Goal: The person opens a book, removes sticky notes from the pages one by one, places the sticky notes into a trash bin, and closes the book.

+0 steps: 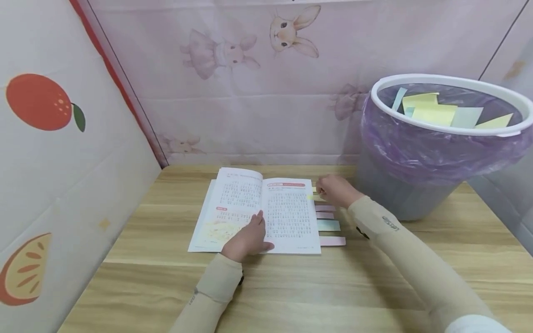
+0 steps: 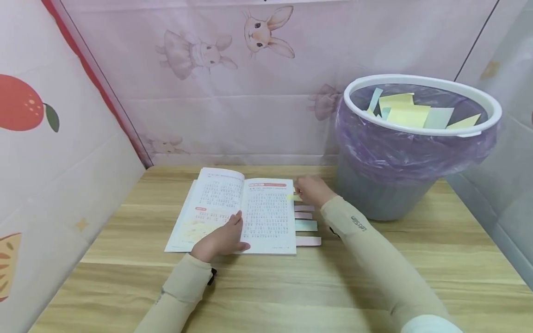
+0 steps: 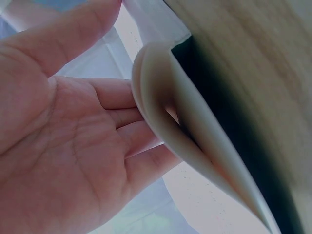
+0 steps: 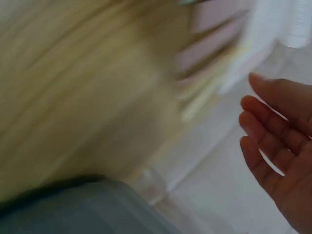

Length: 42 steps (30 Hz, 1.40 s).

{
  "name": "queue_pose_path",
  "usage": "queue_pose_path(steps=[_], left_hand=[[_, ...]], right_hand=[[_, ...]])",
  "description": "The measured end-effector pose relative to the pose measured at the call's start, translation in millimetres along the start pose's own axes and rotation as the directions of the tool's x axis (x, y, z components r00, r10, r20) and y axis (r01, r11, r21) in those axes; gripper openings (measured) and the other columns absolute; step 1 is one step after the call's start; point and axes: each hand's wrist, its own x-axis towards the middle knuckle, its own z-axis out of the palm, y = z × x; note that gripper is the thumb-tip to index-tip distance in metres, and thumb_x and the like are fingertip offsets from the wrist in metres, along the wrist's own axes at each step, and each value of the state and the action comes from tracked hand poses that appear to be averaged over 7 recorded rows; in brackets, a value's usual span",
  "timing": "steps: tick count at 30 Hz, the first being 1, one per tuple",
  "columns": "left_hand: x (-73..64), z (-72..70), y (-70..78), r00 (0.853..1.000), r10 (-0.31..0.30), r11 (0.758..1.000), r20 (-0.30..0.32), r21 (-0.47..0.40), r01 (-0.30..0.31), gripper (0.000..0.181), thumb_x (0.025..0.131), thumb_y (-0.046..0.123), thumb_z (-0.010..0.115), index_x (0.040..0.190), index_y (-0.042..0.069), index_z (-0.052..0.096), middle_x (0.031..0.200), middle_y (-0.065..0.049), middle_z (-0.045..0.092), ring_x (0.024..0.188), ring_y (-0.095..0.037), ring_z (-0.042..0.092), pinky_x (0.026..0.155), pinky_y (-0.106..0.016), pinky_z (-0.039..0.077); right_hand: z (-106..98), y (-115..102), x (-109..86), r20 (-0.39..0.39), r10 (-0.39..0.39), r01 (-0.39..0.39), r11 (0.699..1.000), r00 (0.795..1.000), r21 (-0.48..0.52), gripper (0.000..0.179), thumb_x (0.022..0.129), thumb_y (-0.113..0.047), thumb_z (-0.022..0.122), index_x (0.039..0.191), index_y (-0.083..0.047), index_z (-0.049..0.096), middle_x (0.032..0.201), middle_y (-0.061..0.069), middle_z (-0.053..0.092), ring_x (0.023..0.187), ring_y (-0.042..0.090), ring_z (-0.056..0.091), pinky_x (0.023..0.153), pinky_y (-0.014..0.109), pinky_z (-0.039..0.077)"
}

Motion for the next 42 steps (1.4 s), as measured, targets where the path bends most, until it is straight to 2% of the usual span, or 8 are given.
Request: queue_pose_path(steps=[5,9,15,20,23,32,37,42], left_hand=[[0.5,2.3,0.7,1.000,-0.003,1.000,0.010,-0.006,0.003,0.078,0.091,0.032,0.066,0.143,-0.013,0.030,0.157,-0.021,0.017,0.144,-0.032,0.019,0.114,-0.039,0.026],[-1.2,1.5,1.4,1.000,-0.011,1.000,0.003,-0.013,0.012,0.078,0.091,0.032,0.067,0.143,-0.012,0.031,0.157,-0.020,0.017,0.144,-0.032,0.020,0.113,-0.040,0.026],[-3.4,-3.8,2.4,1.000,-0.014,1.000,-0.005,-0.015,0.014,0.078,0.090,0.032,0.067,0.143,-0.013,0.031,0.157,-0.021,0.018,0.144,-0.033,0.021,0.113,-0.040,0.026],[-3.4,-3.4,2.3,1.000,-0.010,1.000,-0.006,-0.015,0.010,0.078,0.090,0.031,0.068,0.142,-0.013,0.032,0.157,-0.021,0.019,0.144,-0.033,0.021,0.113,-0.040,0.027],[-2.6,-2.1,2.0,1.000,-0.008,1.000,-0.004,-0.016,0.008,0.078,0.090,0.032,0.068,0.143,-0.013,0.032,0.157,-0.021,0.019,0.144,-0.033,0.022,0.113,-0.040,0.028],[-2.2,-0.9,0.3,1.000,-0.002,1.000,-0.010,-0.005,0.002,0.078,0.091,0.033,0.067,0.142,-0.014,0.032,0.157,-0.021,0.018,0.143,-0.033,0.021,0.113,-0.041,0.027],[-3.3,-0.3,0.1,1.000,-0.001,1.000,-0.013,-0.011,0.001,0.078,0.090,0.032,0.067,0.142,-0.014,0.032,0.157,-0.021,0.018,0.143,-0.033,0.021,0.113,-0.041,0.028],[-3.2,-0.3,0.9,1.000,0.003,1.000,-0.014,-0.006,-0.003,0.078,0.090,0.032,0.067,0.142,-0.013,0.032,0.157,-0.021,0.019,0.144,-0.033,0.021,0.113,-0.041,0.027]], right_hand=[[17.5,9.0,2.8,0.060,0.014,-0.011,0.999,0.998,-0.044,0.012,0.077,-0.002,0.078,0.082,-0.006,0.068,0.083,0.006,0.065,0.067,0.017,0.057,0.063,0.033,0.052],[22.3,6.7,2.3,0.025,-0.045,0.047,0.996,0.999,-0.075,0.016,0.074,-0.003,0.081,0.086,-0.006,0.070,0.084,0.005,0.065,0.071,0.017,0.061,0.066,0.031,0.053],[17.7,2.7,5.9,-0.030,-0.097,0.094,0.991,0.995,-0.097,0.015,0.075,0.005,0.077,0.078,-0.006,0.067,0.076,0.003,0.059,0.064,0.013,0.052,0.058,0.028,0.049],[23.9,6.6,4.8,-0.098,-0.200,0.182,0.969,0.975,-0.167,0.017,0.071,0.002,0.081,0.074,-0.007,0.067,0.073,0.004,0.060,0.062,0.015,0.056,0.058,0.029,0.050],[29.2,8.8,3.0,-0.129,-0.220,0.198,0.966,0.967,-0.169,0.015,0.072,0.002,0.080,0.071,-0.006,0.067,0.069,0.003,0.057,0.061,0.015,0.053,0.056,0.029,0.048],[33.0,4.5,0.3,-0.097,-0.168,0.134,0.948,0.981,-0.288,0.007,0.086,-0.011,0.071,0.080,-0.009,0.068,0.082,0.004,0.060,0.082,0.024,0.058,0.078,0.042,0.050],[31.6,1.0,0.3,-0.081,-0.105,0.076,0.950,0.991,-0.302,0.005,0.088,-0.012,0.070,0.088,-0.007,0.068,0.093,0.006,0.065,0.090,0.025,0.062,0.082,0.042,0.051],[28.5,-1.3,1.6,-0.069,-0.014,-0.009,0.944,0.998,-0.330,0.016,0.088,-0.014,0.070,0.101,-0.005,0.068,0.104,0.010,0.068,0.097,0.028,0.064,0.084,0.045,0.051]])
